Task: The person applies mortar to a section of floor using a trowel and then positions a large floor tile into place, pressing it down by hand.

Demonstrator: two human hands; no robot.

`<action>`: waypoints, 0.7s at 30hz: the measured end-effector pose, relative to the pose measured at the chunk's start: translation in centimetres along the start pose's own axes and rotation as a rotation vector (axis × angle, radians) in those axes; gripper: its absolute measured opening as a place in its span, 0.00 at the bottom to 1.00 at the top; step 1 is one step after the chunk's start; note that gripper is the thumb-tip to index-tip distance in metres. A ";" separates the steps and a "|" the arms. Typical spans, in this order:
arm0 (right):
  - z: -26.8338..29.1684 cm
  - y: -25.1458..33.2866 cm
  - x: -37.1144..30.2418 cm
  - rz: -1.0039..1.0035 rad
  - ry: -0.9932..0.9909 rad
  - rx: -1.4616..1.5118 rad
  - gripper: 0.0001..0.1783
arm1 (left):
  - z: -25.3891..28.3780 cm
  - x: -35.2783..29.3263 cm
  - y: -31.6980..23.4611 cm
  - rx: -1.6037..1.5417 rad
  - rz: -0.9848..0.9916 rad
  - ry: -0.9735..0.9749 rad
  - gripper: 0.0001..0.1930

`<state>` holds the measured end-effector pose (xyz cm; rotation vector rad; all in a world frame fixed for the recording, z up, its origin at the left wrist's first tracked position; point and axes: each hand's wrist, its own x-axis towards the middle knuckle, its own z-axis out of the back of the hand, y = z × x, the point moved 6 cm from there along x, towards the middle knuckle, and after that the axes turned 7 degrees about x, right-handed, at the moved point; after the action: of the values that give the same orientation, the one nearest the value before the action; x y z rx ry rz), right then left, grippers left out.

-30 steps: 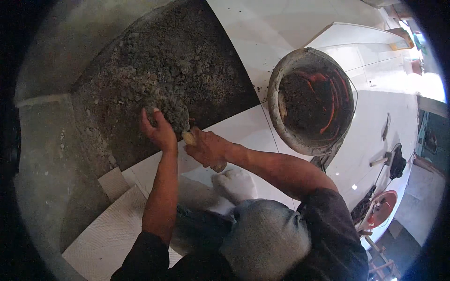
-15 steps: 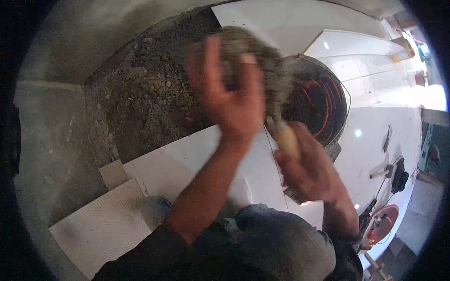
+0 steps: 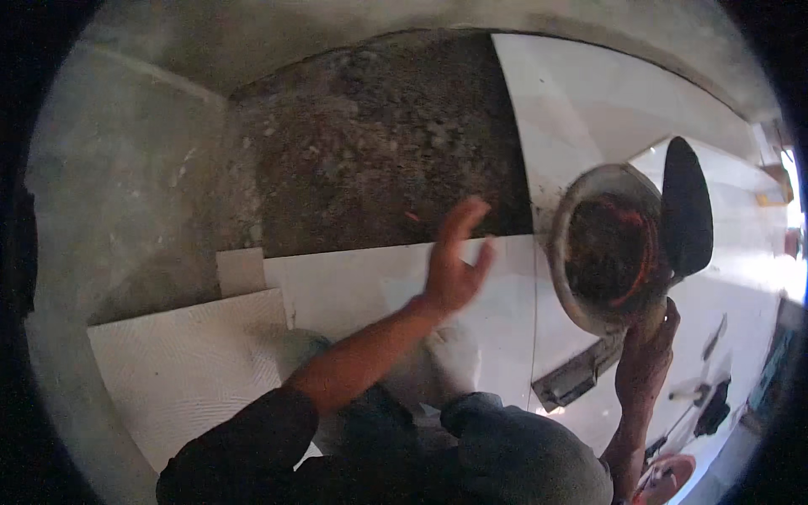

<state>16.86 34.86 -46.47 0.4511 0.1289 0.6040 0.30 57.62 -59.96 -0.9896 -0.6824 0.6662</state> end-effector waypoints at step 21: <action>-41.1 23.8 17.2 0.711 0.875 -0.349 0.31 | 22.2 15.0 28.4 0.365 0.653 -0.050 0.47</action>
<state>8.47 77.35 -72.47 -0.1579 0.7012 1.4738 -12.89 91.67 -73.83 -0.8486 -0.2493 1.3392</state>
